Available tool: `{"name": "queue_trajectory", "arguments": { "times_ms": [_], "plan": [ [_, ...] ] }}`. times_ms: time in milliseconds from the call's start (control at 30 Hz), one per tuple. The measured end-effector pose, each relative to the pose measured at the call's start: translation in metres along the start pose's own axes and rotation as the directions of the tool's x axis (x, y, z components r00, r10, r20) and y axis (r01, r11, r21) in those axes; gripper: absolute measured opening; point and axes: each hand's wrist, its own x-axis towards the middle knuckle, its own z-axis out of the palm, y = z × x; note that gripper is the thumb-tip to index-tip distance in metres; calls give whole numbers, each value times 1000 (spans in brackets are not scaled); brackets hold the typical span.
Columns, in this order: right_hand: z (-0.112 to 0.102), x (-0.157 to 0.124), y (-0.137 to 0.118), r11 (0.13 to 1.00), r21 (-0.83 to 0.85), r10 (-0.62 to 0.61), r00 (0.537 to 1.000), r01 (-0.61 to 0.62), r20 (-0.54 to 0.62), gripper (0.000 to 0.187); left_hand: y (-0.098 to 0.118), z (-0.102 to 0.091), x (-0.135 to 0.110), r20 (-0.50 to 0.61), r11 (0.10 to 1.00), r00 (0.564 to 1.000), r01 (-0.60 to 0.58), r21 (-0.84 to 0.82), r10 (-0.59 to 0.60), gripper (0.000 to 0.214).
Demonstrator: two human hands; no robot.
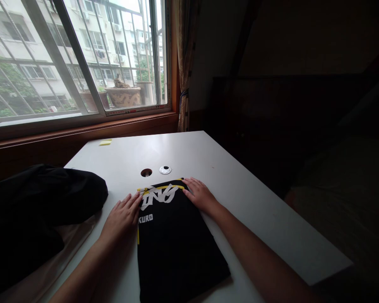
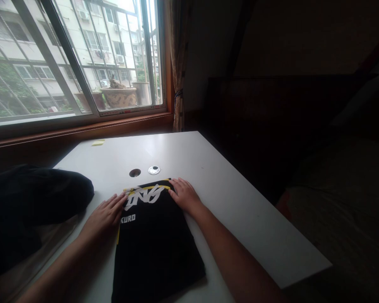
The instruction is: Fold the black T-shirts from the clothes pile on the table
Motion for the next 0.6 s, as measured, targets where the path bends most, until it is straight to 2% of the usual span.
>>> {"name": "queue_trajectory", "arguments": {
  "times_ms": [300,600],
  "plan": [
    [0,-1,1,1000,10,-7,1000,7,-4,53,-2,1,0,-91,998,996,-26,-50,21,50],
    [4,0,5,999,14,-37,999,38,-25,53,-3,-10,-2,-165,975,983,44,-216,-80,44]
  ]
}}
